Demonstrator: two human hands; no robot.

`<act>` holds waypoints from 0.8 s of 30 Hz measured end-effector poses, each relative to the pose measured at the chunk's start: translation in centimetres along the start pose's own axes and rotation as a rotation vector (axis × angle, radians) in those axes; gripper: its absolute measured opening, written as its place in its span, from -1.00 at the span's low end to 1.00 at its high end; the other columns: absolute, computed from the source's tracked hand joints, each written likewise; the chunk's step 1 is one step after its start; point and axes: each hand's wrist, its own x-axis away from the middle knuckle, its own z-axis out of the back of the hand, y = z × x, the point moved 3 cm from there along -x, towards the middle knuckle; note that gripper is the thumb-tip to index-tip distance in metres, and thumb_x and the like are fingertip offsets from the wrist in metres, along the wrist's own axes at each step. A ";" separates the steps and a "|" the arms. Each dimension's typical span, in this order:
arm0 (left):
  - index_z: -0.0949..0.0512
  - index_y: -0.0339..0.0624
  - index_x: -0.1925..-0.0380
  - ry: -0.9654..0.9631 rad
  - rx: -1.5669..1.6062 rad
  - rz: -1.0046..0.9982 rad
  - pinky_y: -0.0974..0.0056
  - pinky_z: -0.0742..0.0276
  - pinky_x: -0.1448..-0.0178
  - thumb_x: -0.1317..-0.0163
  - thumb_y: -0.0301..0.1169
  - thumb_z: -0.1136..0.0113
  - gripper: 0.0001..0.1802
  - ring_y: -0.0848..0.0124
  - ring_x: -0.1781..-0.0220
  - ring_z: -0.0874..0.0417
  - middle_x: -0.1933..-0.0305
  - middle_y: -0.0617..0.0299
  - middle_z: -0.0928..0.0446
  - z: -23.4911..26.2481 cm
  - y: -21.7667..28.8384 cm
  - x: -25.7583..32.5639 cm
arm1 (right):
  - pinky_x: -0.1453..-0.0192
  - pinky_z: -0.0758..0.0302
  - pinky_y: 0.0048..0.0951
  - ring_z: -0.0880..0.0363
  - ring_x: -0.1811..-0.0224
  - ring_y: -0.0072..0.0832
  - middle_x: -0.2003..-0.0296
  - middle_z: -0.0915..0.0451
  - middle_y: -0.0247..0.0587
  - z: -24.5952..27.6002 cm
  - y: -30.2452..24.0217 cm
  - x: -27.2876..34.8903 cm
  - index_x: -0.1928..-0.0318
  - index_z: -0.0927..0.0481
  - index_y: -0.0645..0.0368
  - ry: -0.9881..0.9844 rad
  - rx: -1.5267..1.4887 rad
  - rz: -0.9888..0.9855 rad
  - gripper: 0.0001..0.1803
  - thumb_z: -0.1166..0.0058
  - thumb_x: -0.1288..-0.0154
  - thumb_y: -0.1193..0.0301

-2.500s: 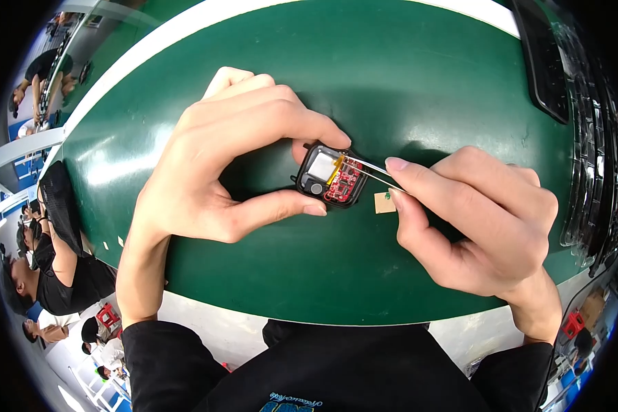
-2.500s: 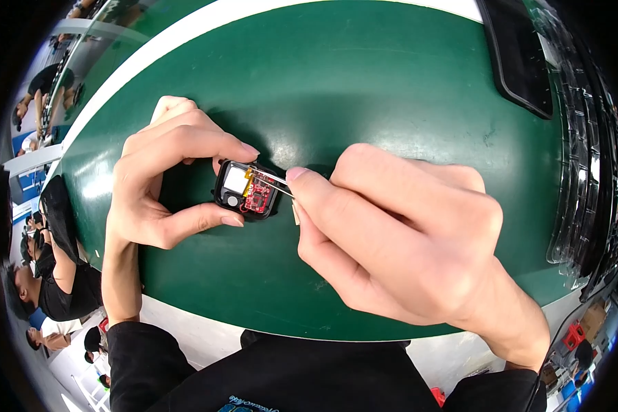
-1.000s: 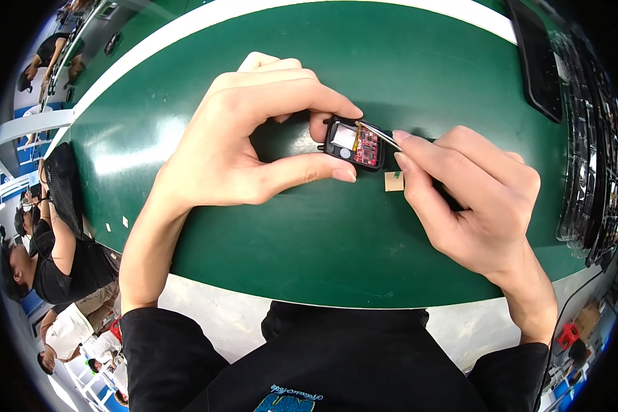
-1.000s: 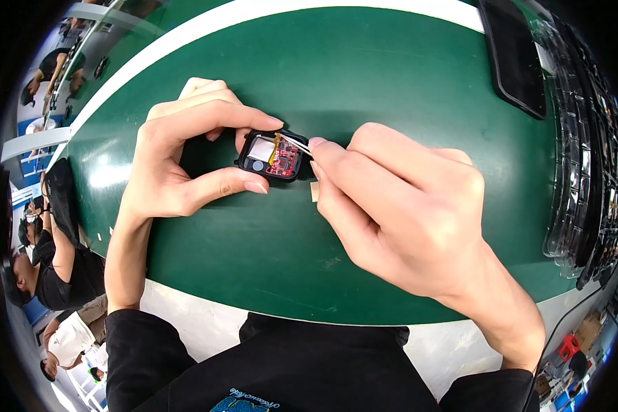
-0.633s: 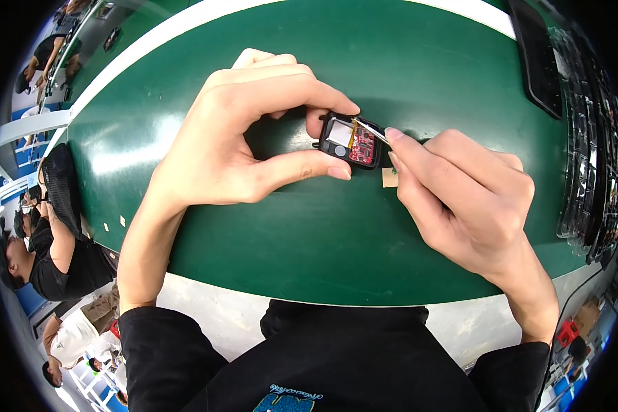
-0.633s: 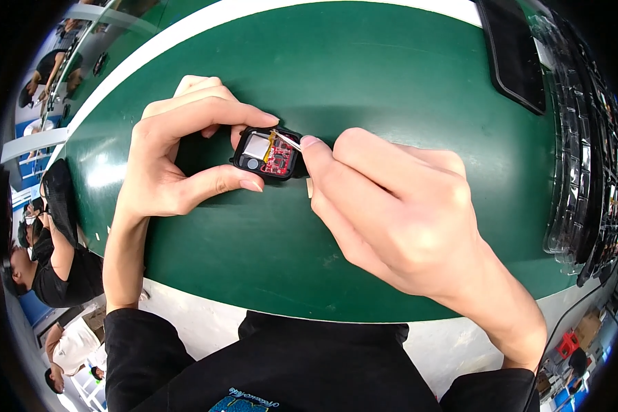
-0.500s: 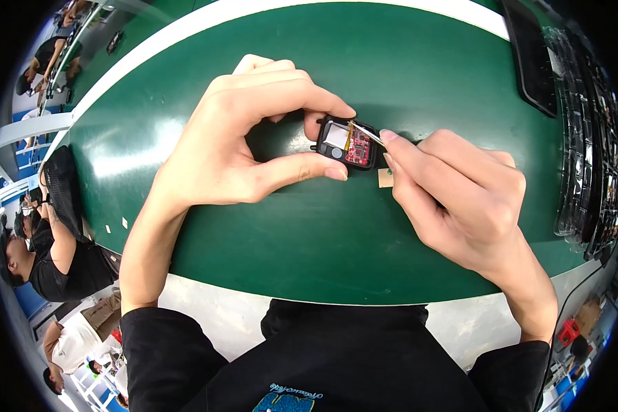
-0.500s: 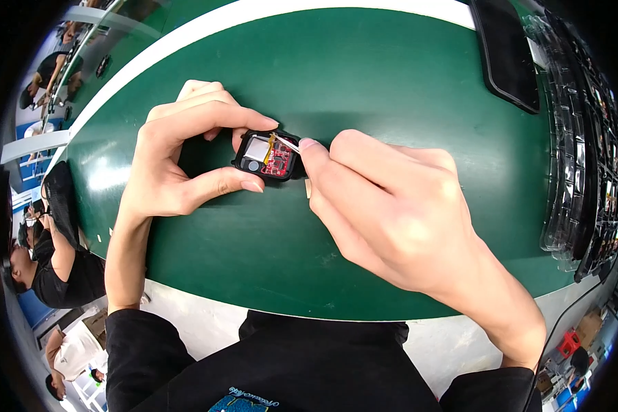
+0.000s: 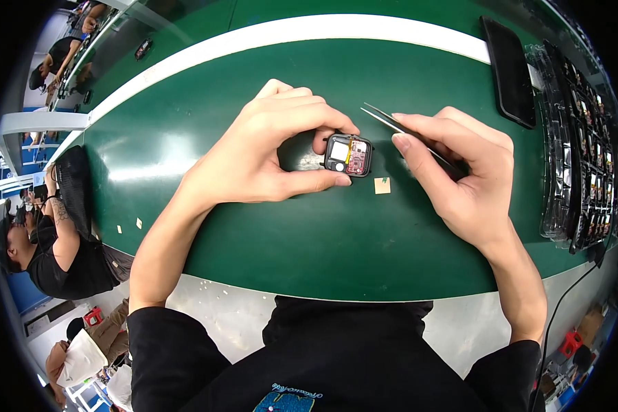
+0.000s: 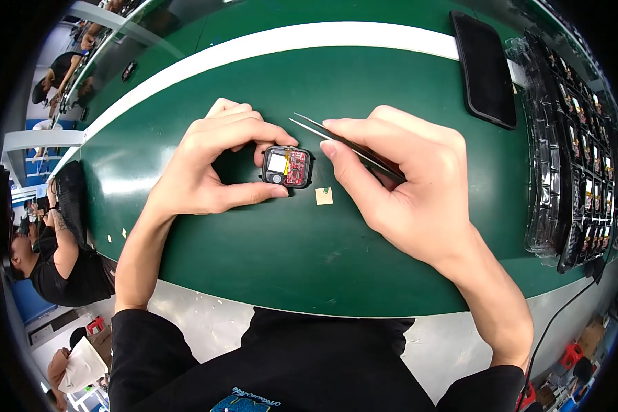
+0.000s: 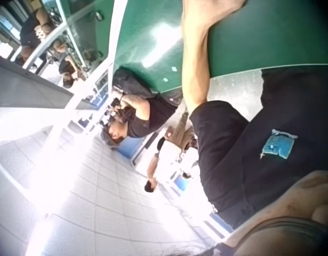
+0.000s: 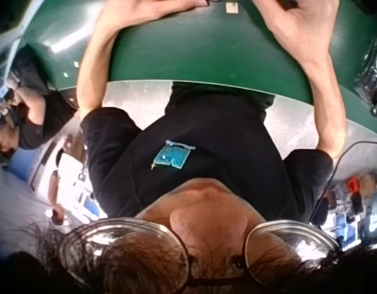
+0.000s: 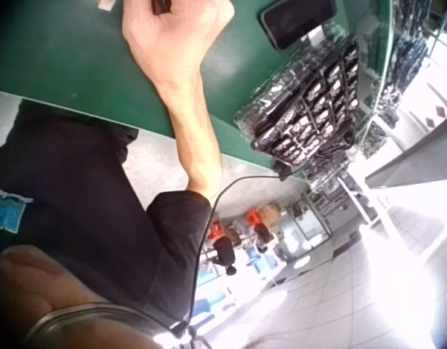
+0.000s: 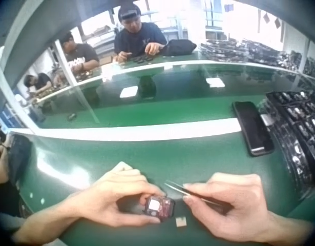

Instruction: The recorder uses tweezers to assemble or repair small smartwatch electronic components on a production line workbench.

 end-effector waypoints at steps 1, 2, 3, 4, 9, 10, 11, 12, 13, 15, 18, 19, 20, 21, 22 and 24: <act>-0.81 -0.14 -0.05 0.004 -0.002 -0.003 0.21 -0.31 -0.10 0.02 -0.36 -0.76 -0.44 0.41 0.24 -0.62 0.36 0.36 -0.61 -0.2 0.0 0.0 | 0.51 -0.27 -0.46 -0.42 0.60 -0.60 0.53 -0.58 -0.25 0.0 0.1 -0.2 0.05 -0.87 0.32 0.027 -0.002 0.039 -0.81 -0.45 -0.33 0.65; -0.80 -0.13 -0.06 0.009 -0.007 -0.008 0.21 -0.31 -0.11 0.02 -0.36 -0.76 -0.43 0.41 0.24 -0.63 0.36 0.37 -0.60 -0.1 0.1 -0.1 | 0.51 -0.27 -0.46 -0.42 0.60 -0.60 0.53 -0.58 -0.25 0.0 0.0 -0.3 0.05 -0.87 0.32 0.036 0.008 0.055 -0.81 -0.45 -0.33 0.65; -0.79 -0.13 -0.09 0.008 -0.016 -0.012 0.21 -0.31 -0.12 0.01 -0.36 -0.76 -0.42 0.41 0.23 -0.63 0.35 0.37 -0.60 -0.1 0.2 -0.1 | 0.51 -0.28 -0.45 -0.43 0.60 -0.60 0.53 -0.58 -0.24 0.2 0.0 -0.3 0.05 -0.87 0.32 0.040 0.008 0.032 -0.81 -0.45 -0.34 0.64; -0.79 -0.12 -0.10 0.001 -0.014 -0.019 0.20 -0.32 -0.13 0.00 -0.36 -0.76 -0.41 0.40 0.22 -0.63 0.33 0.36 -0.60 -0.3 0.3 -0.3 | 0.50 -0.28 -0.45 -0.44 0.59 -0.59 0.53 -0.59 -0.24 0.7 0.1 -0.3 0.04 -0.87 0.32 0.050 0.017 0.007 -0.82 -0.44 -0.35 0.63; -0.80 -0.13 -0.04 -0.002 -0.048 0.000 0.19 -0.35 -0.09 0.05 -0.34 -0.77 -0.43 0.34 0.24 -0.60 0.34 0.32 -0.60 -0.5 1.1 -0.6 | 0.44 -0.42 -0.40 -0.56 0.54 -0.50 0.47 -0.67 -0.18 1.4 0.8 0.0 0.02 -0.87 0.31 0.108 -0.040 0.022 -0.81 -0.44 -0.38 0.58; -0.81 -0.13 -0.01 -0.018 -0.060 0.038 0.18 -0.36 -0.06 0.08 -0.33 -0.76 -0.43 0.32 0.25 -0.59 0.35 0.32 -0.60 -0.6 1.3 -0.7 | 0.46 -0.39 -0.42 -0.53 0.54 -0.56 0.47 -0.67 -0.21 1.1 1.6 0.2 -0.01 -0.87 0.30 0.132 -0.069 0.051 -0.79 -0.46 -0.39 0.57; -0.81 -0.12 0.01 0.005 -0.071 0.035 0.19 -0.37 -0.04 0.10 -0.33 -0.76 -0.44 0.32 0.27 -0.58 0.36 0.32 -0.60 -0.5 1.3 -0.3 | 0.44 -0.44 -0.40 -0.58 0.52 -0.52 0.45 -0.69 -0.19 0.6 1.9 0.1 0.00 -0.87 0.29 0.130 -0.091 0.032 -0.80 -0.45 -0.40 0.55; -0.81 -0.12 0.03 0.027 -0.089 0.013 0.18 -0.38 -0.04 0.12 -0.31 -0.76 -0.44 0.33 0.28 -0.56 0.36 0.31 -0.60 -0.5 1.2 -0.1 | 0.42 -0.49 -0.38 -0.62 0.50 -0.48 0.43 -0.71 -0.17 0.5 2.1 0.1 0.00 -0.87 0.29 0.127 -0.111 0.011 -0.81 -0.44 -0.41 0.54; -0.81 -0.11 0.02 0.025 -0.069 0.040 0.18 -0.38 -0.13 0.05 -0.31 -0.74 -0.48 0.32 0.24 -0.61 0.35 0.32 -0.61 -0.6 1.3 -0.2 | 0.40 -0.50 -0.36 -0.64 0.49 -0.45 0.42 -0.71 -0.15 0.9 2.2 0.2 0.02 -0.87 0.29 0.110 -0.087 -0.013 -0.82 -0.43 -0.42 0.52; -0.81 -0.13 0.04 0.064 -0.080 0.108 0.21 -0.41 -0.05 0.09 -0.33 -0.76 -0.47 0.36 0.28 -0.55 0.36 0.31 -0.62 0.1 1.3 0.1 | 0.37 -0.53 -0.32 -0.66 0.47 -0.38 0.41 -0.71 -0.12 1.1 2.2 -0.2 0.05 -0.87 0.29 0.101 -0.076 -0.016 -0.83 -0.41 -0.43 0.48; -0.83 -0.18 0.04 0.184 0.051 0.203 0.29 -0.43 0.07 0.12 -0.36 -0.75 -0.45 0.43 0.31 -0.50 0.34 0.31 -0.65 0.8 1.2 -0.3 | 0.32 -0.57 -0.25 -0.69 0.45 -0.27 0.38 -0.74 -0.08 1.9 2.1 -0.1 0.08 -0.86 0.29 0.126 -0.043 -0.023 -0.83 -0.38 -0.43 0.45; -0.83 -0.20 0.03 0.203 0.080 0.187 0.31 -0.45 0.12 0.13 -0.38 -0.75 -0.44 0.45 0.29 -0.51 0.31 0.30 -0.68 1.4 1.7 -0.9 | 0.32 -0.58 -0.23 -0.71 0.43 -0.24 0.35 -0.76 -0.06 2.0 2.2 0.0 0.08 -0.86 0.29 0.127 -0.049 -0.024 -0.82 -0.38 -0.43 0.44; -0.83 -0.21 0.03 0.211 0.112 0.176 0.31 -0.46 0.12 0.12 -0.37 -0.75 -0.45 0.45 0.26 -0.54 0.27 0.28 -0.71 1.8 2.3 -1.5 | 0.31 -0.59 -0.21 -0.73 0.42 -0.21 0.33 -0.77 -0.05 2.1 2.3 0.0 0.08 -0.86 0.28 0.124 -0.056 -0.024 -0.82 -0.37 -0.43 0.43; -0.83 -0.22 0.02 0.226 0.173 0.135 0.31 -0.46 0.12 0.12 -0.37 -0.75 -0.44 0.46 0.25 -0.55 0.25 0.28 -0.71 2.0 3.0 -2.6 | 0.26 -0.63 -0.15 -0.76 0.37 -0.10 0.30 -0.79 -0.01 2.2 2.6 0.0 0.10 -0.86 0.29 0.123 -0.048 -0.028 -0.81 -0.36 -0.42 0.42; -0.83 -0.22 0.01 0.241 0.234 0.104 0.31 -0.46 0.12 0.11 -0.36 -0.75 -0.44 0.46 0.24 -0.56 0.24 0.27 -0.72 2.1 4.1 -4.0 | 0.26 -0.63 -0.15 -0.76 0.37 -0.10 0.30 -0.79 -0.01 2.2 2.5 -0.1 0.10 -0.86 0.29 0.132 -0.050 -0.028 -0.81 -0.36 -0.42 0.42; -0.84 -0.20 -0.04 0.198 0.222 -0.011 0.31 -0.46 0.12 0.10 -0.34 -0.75 -0.40 0.46 0.23 -0.57 0.21 0.26 -0.74 2.1 7.3 -8.1 | 0.22 -0.65 -0.09 -0.77 0.34 -0.01 0.30 -0.78 0.02 2.0 2.5 -0.2 0.17 -0.82 0.31 0.047 -0.034 -0.056 -0.83 -0.35 -0.40 0.43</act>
